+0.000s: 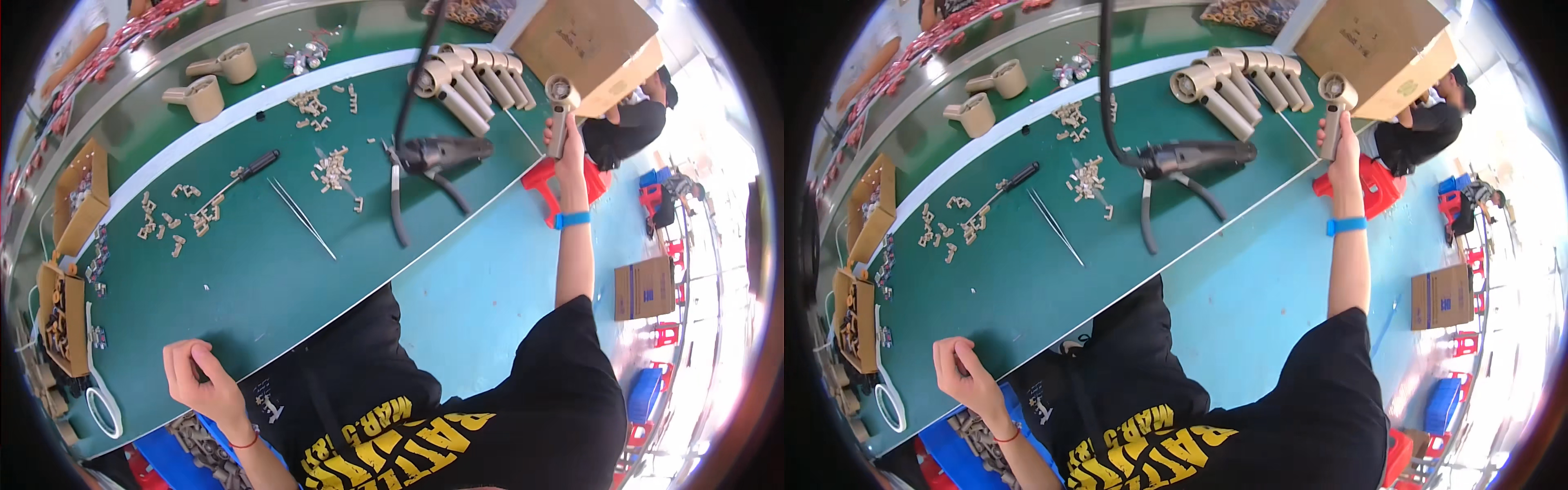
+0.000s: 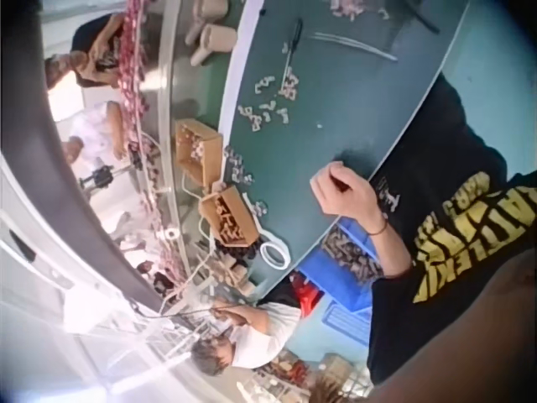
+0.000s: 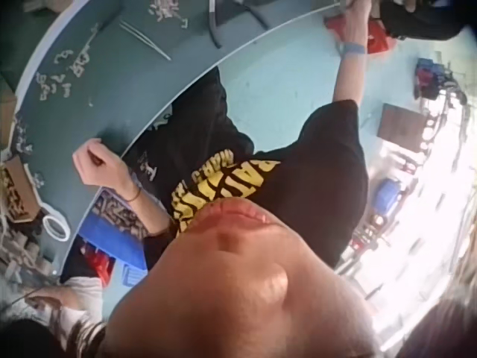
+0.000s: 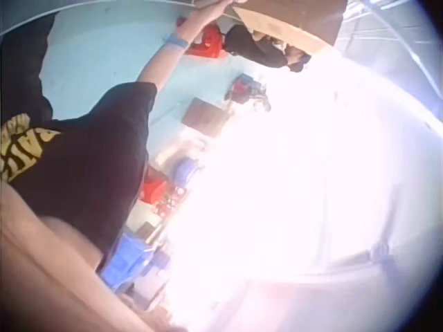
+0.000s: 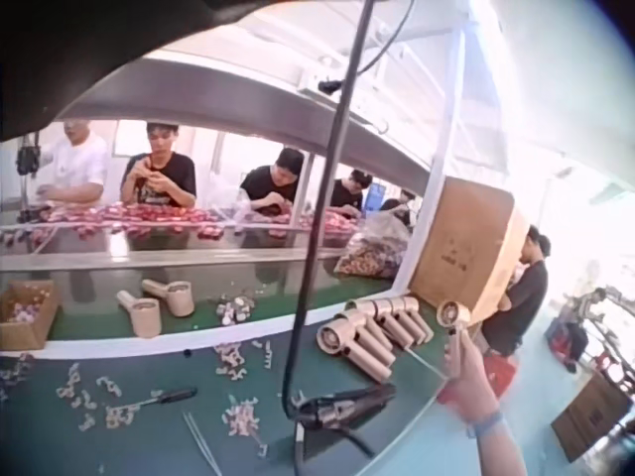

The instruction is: Assembling a handheld electric fan by installing the circuit board and using an electric screwdriver.

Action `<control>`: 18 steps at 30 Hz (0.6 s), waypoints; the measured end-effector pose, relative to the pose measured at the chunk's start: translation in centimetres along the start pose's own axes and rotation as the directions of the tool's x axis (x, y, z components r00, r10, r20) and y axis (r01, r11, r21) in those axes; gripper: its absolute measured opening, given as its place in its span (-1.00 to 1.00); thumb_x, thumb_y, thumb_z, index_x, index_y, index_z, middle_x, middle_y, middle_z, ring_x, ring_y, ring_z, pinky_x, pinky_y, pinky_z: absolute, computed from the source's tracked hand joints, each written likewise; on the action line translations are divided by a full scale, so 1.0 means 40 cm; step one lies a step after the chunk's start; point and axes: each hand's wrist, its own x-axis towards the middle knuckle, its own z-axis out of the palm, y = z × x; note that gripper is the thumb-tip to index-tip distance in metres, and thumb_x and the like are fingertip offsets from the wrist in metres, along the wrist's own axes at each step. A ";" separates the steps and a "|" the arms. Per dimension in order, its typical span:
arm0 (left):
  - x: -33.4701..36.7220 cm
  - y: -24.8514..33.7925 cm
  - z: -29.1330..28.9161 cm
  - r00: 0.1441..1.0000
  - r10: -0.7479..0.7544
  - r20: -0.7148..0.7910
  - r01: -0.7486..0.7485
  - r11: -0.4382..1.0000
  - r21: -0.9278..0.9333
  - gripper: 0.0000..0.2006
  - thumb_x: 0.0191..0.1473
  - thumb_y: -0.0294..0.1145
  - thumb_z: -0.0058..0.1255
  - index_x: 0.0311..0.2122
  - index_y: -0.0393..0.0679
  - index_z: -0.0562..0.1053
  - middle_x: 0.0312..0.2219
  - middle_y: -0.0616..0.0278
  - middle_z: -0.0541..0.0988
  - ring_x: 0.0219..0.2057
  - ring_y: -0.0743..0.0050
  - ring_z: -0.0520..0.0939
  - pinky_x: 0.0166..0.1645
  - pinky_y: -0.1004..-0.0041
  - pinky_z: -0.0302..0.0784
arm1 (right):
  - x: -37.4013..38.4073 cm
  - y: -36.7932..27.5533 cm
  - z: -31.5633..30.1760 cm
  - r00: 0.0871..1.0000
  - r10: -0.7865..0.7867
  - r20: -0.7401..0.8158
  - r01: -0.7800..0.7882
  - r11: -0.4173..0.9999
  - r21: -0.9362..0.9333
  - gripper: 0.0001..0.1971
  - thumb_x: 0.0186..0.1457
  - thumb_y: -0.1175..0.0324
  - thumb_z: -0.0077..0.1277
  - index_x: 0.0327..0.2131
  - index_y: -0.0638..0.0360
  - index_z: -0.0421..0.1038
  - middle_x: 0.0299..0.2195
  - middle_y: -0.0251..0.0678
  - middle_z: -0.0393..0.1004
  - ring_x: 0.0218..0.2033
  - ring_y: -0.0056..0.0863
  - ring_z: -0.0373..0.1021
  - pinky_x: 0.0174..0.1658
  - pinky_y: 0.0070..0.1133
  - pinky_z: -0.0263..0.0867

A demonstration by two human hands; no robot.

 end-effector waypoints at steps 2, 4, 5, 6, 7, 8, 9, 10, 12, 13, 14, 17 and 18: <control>0.002 0.013 -0.004 1.000 0.021 0.022 -0.022 0.999 0.037 -0.84 0.11 -0.60 -0.15 -0.52 -0.30 0.35 -0.58 0.31 0.34 -0.61 0.66 0.25 -0.56 0.56 0.00 | 0.166 0.066 -0.096 0.991 0.046 -0.125 -0.070 0.980 -0.189 -0.49 0.27 -0.03 -0.21 -0.07 0.32 0.32 -0.39 -0.21 0.50 -0.53 -0.49 0.40 -0.49 -0.58 0.34; 0.006 0.013 0.003 1.000 -0.014 0.023 0.013 1.000 0.028 -0.85 0.09 -0.61 -0.14 -0.52 -0.30 0.35 -0.59 0.30 0.34 -0.61 0.64 0.26 -0.56 0.56 0.03 | 0.303 0.113 -0.189 0.952 0.066 -0.299 -0.137 0.965 -0.224 -0.49 0.17 -0.02 -0.06 -0.16 0.35 0.38 -0.43 -0.22 0.50 -0.54 -0.46 0.42 -0.50 -0.58 0.36; 0.005 0.013 -0.002 0.998 -0.046 0.040 0.044 0.999 0.031 -0.86 0.07 -0.62 -0.13 -0.53 -0.30 0.35 -0.59 0.28 0.34 -0.61 0.62 0.28 -0.55 0.55 0.06 | 0.331 0.137 -0.159 0.963 0.060 -0.263 -0.137 0.948 -0.286 -0.53 0.12 0.01 0.01 -0.24 0.33 0.41 -0.47 -0.26 0.48 -0.53 -0.47 0.42 -0.50 -0.59 0.35; 0.001 0.012 -0.006 0.998 -0.063 -0.012 0.064 0.995 0.078 -0.86 0.07 -0.62 -0.13 -0.53 -0.30 0.35 -0.59 0.28 0.34 -0.61 0.62 0.28 -0.55 0.55 0.06 | 0.350 0.154 -0.140 0.973 0.048 -0.225 -0.126 0.928 -0.350 -0.58 0.06 0.05 0.08 -0.31 0.31 0.44 -0.50 -0.30 0.47 -0.53 -0.47 0.42 -0.50 -0.60 0.35; 0.002 0.002 0.006 1.000 -0.013 -0.010 0.014 0.999 0.047 -0.87 0.05 -0.62 -0.13 -0.54 -0.30 0.35 -0.60 0.26 0.35 -0.61 0.58 0.30 -0.55 0.54 0.10 | 0.416 0.177 -0.211 0.985 -0.012 -0.170 -0.040 0.954 -0.297 -0.69 0.02 0.17 0.16 -0.38 0.28 0.46 -0.55 -0.38 0.43 -0.57 -0.53 0.37 -0.52 -0.63 0.32; 0.006 -0.002 0.009 0.999 0.032 -0.010 -0.032 0.999 0.018 -0.87 0.04 -0.63 -0.12 -0.54 -0.31 0.35 -0.60 0.23 0.35 -0.61 0.54 0.33 -0.54 0.52 0.15 | 0.479 0.183 -0.269 0.995 0.021 -0.095 -0.048 0.954 -0.296 -0.75 -0.01 0.24 0.19 -0.39 0.24 0.47 -0.54 -0.42 0.42 -0.60 -0.59 0.31 -0.53 -0.66 0.29; 0.011 0.019 0.008 1.000 -0.002 -0.001 0.002 0.999 0.036 -0.89 0.00 -0.65 -0.11 -0.55 -0.31 0.35 -0.61 0.20 0.36 -0.61 0.47 0.37 -0.52 0.49 0.21 | 0.518 0.195 -0.266 0.999 0.011 -0.039 -0.026 0.911 -0.412 -0.74 0.01 0.27 0.17 -0.28 0.26 0.50 -0.55 -0.45 0.40 -0.63 -0.65 0.25 -0.52 -0.69 0.25; 0.004 0.019 0.008 1.000 -0.017 -0.018 0.018 0.997 0.079 -0.89 -0.01 -0.66 -0.10 -0.55 -0.31 0.35 -0.62 0.22 0.37 -0.61 0.47 0.37 -0.53 0.48 0.21 | 0.543 0.209 -0.245 1.000 0.017 0.011 -0.010 0.885 -0.466 -0.63 0.04 0.27 0.14 -0.13 0.35 0.48 -0.44 -0.38 0.49 -0.49 -0.60 0.38 -0.36 -0.67 0.34; 0.002 0.021 0.006 0.999 -0.033 -0.025 0.034 0.997 0.067 -0.90 -0.02 -0.65 -0.08 -0.55 -0.31 0.36 -0.61 0.23 0.38 -0.60 0.49 0.38 -0.52 0.49 0.22 | 0.575 0.231 -0.213 0.973 -0.189 0.135 0.230 0.699 -0.677 -0.49 0.09 0.18 0.09 0.02 0.38 0.39 -0.25 -0.22 0.56 -0.22 -0.42 0.48 -0.11 -0.55 0.36; 0.005 0.021 0.009 0.999 -0.034 -0.034 0.036 0.996 0.077 -0.90 -0.02 -0.65 -0.08 -0.55 -0.31 0.36 -0.61 0.23 0.38 -0.60 0.49 0.38 -0.52 0.49 0.22 | 0.591 0.228 -0.212 0.959 -0.274 0.074 0.234 0.615 -0.753 -0.48 0.10 0.14 0.06 0.03 0.35 0.38 -0.17 -0.16 0.54 -0.11 -0.33 0.45 -0.02 -0.49 0.32; 0.006 0.019 0.008 0.999 -0.040 -0.020 0.041 0.998 0.045 -0.90 -0.02 -0.65 -0.07 -0.55 -0.29 0.37 -0.61 0.23 0.39 -0.60 0.51 0.39 -0.52 0.50 0.23 | 0.599 0.224 -0.209 0.931 -0.363 0.021 0.223 0.524 -0.822 -0.47 0.12 0.10 0.03 0.04 0.32 0.38 -0.09 -0.09 0.53 0.00 -0.25 0.42 0.08 -0.43 0.27; 0.040 0.059 -0.009 0.997 -0.053 0.059 0.052 0.998 0.024 -0.91 -0.03 -0.64 -0.06 -0.53 -0.26 0.39 -0.60 0.24 0.39 -0.59 0.51 0.40 -0.51 0.52 0.24 | 0.532 0.188 -0.120 0.792 -0.589 -0.162 0.217 0.519 -0.827 -0.57 0.15 0.16 -0.04 0.00 0.24 0.42 -0.07 -0.05 0.51 -0.03 -0.24 0.45 0.04 -0.41 0.31; 0.067 0.079 -0.013 0.990 -0.052 0.134 0.054 0.999 -0.007 -0.93 -0.04 -0.64 -0.05 -0.52 -0.25 0.41 -0.59 0.24 0.40 -0.59 0.51 0.41 -0.51 0.54 0.24 | 0.480 0.168 -0.080 0.760 -0.632 -0.153 0.333 0.580 -0.744 -0.63 0.18 0.25 -0.06 -0.02 0.28 0.43 -0.10 -0.10 0.52 -0.06 -0.31 0.46 0.02 -0.46 0.32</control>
